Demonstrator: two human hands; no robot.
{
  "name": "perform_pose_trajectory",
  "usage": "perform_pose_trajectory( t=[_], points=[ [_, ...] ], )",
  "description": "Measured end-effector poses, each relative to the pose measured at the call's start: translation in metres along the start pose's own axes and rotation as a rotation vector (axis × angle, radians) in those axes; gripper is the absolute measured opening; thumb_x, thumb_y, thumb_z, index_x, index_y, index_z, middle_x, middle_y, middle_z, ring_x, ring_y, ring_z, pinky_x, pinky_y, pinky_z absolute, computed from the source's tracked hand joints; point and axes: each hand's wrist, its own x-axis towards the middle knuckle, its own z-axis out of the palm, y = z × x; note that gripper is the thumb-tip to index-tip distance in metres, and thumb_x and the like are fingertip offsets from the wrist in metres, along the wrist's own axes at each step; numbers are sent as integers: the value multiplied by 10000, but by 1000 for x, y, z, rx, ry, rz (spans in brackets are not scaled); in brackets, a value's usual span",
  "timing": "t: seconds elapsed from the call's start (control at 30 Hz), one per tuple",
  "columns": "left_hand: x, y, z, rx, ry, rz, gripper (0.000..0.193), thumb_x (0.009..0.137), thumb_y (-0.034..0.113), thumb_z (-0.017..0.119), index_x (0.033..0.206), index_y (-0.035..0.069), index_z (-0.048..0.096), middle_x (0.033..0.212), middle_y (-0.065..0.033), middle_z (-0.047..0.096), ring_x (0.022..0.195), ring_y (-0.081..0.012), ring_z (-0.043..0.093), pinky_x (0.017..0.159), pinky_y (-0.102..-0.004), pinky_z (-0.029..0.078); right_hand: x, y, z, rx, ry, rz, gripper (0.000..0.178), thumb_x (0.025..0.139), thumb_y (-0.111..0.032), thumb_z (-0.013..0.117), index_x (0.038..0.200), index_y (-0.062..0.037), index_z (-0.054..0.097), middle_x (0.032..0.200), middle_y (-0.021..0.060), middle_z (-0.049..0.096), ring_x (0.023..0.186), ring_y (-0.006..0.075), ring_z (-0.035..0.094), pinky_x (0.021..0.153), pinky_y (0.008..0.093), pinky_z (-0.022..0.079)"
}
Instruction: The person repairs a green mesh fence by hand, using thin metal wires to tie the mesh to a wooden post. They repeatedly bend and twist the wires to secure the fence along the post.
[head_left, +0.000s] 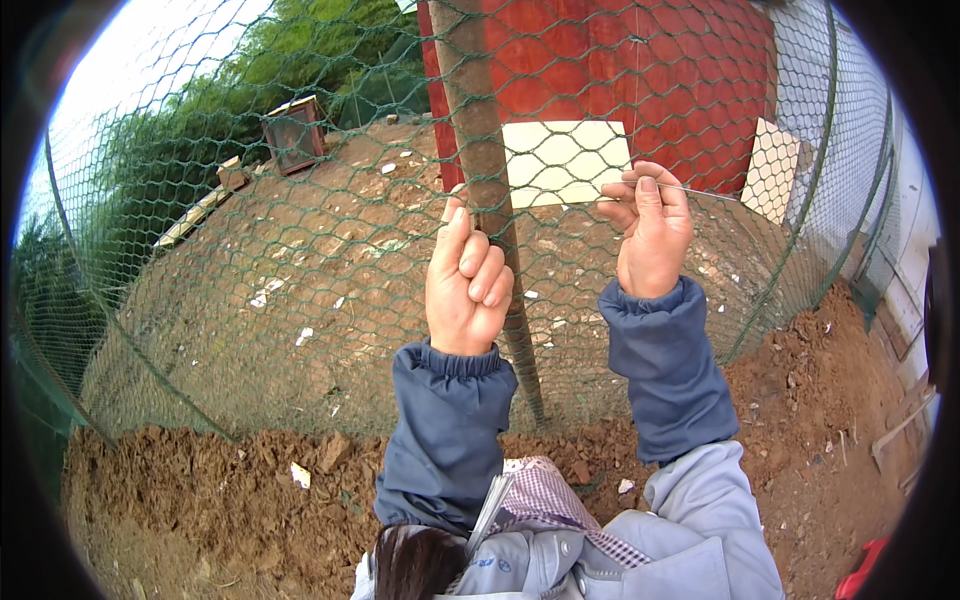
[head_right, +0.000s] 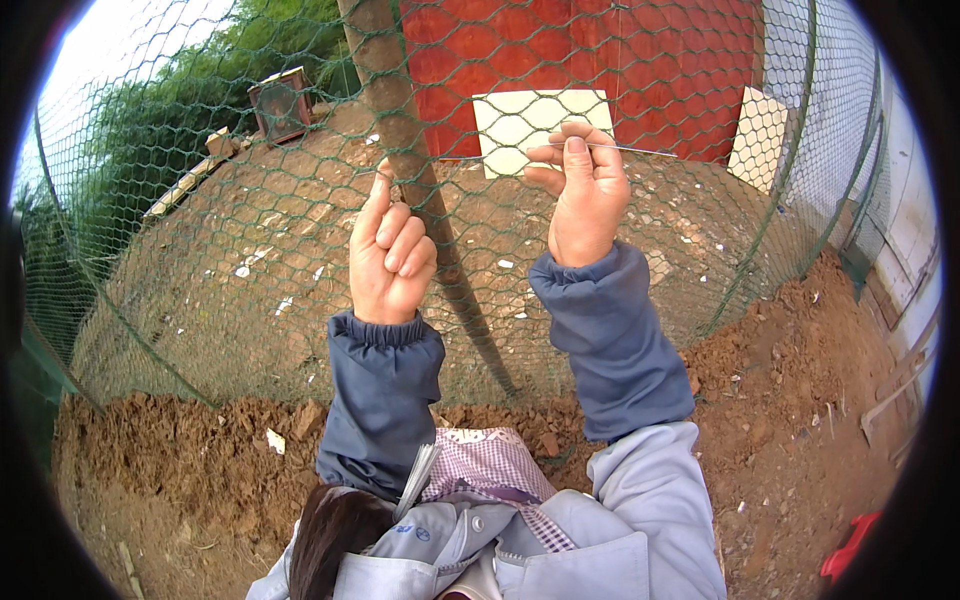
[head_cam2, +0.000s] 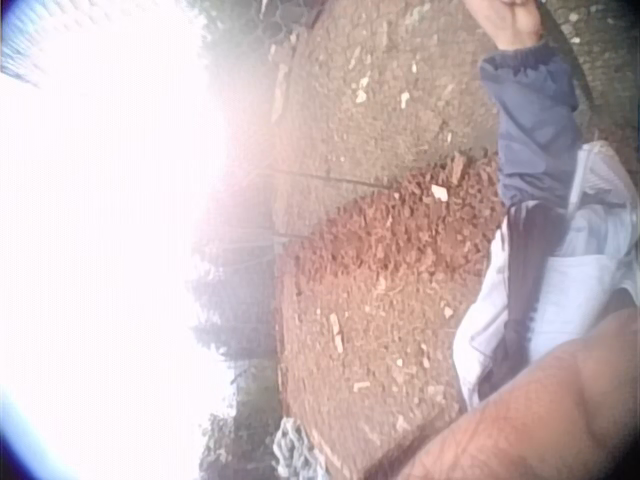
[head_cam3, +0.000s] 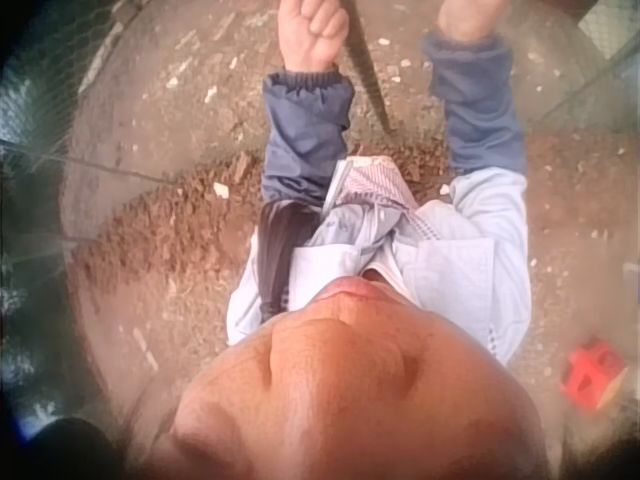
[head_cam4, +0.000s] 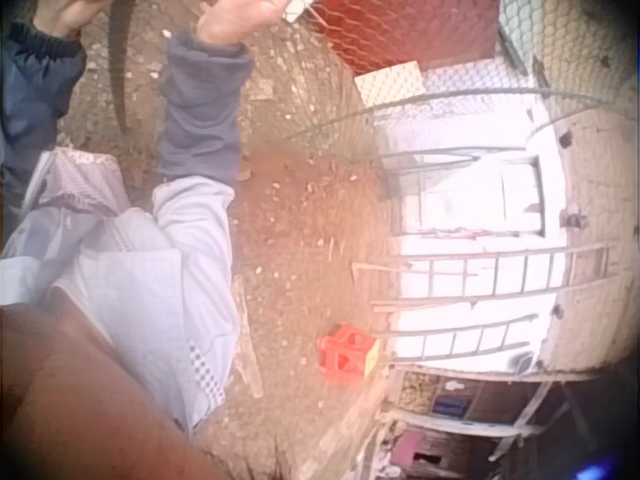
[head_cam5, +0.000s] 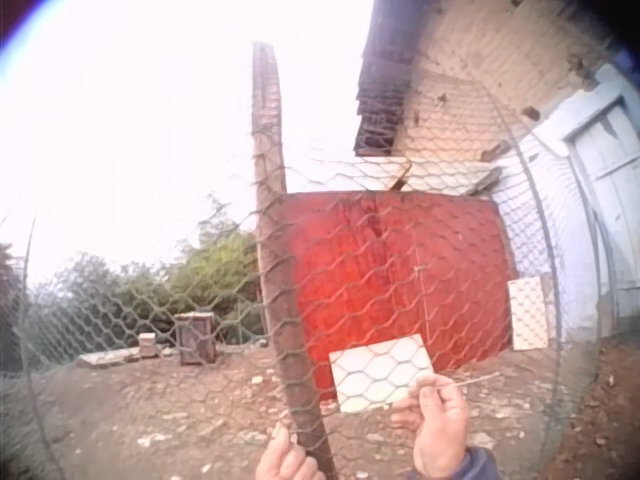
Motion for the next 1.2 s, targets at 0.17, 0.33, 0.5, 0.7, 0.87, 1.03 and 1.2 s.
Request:
perform_pose_trajectory(
  t=[0.17,0.33,0.5,0.7,0.87,1.03,1.2],
  points=[
    [-1,-2,-2,-43,-9,36,198,965,211,389,1145,177,465,507,68,322,352,-47,301,295,-200,275,-2,2,-1,-5,18,18,150,927,-101,451,1015,2,516,887,79,557,747,165,610,576,252,545],
    [-2,-5,-6,1,-29,102,183,957,227,416,1124,170,467,504,66,293,353,-46,288,291,-203,266,-5,1,-3,-12,-13,66,146,926,-95,451,1017,-1,517,887,77,559,763,172,614,583,255,543],
    [-1,-4,-5,56,54,100,191,945,241,449,1113,151,468,505,64,294,358,-47,286,296,-203,250,-15,-4,3,-30,-64,49,140,926,-96,461,1018,-5,512,902,79,576,781,167,621,607,252,535],
    [-6,-4,5,315,232,156,202,915,212,512,1092,127,462,589,41,426,377,-54,328,326,-213,264,-36,-4,17,-206,-244,-215,96,907,-45,484,988,3,465,933,110,577,826,165,616,671,256,536],
    [-6,-3,14,406,261,184,264,909,154,487,1148,85,401,649,-2,490,395,-65,349,357,-211,280,-46,-3,24,-264,-330,-341,82,891,1,489,950,-14,433,955,126,571,846,172,616,728,273,525],
    [-14,2,15,300,160,149,323,887,78,436,1197,59,347,637,-12,480,402,-65,338,372,-207,279,-53,0,29,-433,-478,-483,134,857,54,519,943,-6,435,978,146,570,888,186,613,747,270,507],
    [-32,8,16,246,155,53,315,891,65,436,1200,49,376,615,0,457,397,-65,323,367,-203,271,-50,0,25,-556,-434,-510,118,840,76,532,916,-1,484,925,115,576,883,175,606,753,258,498]
  ],
)
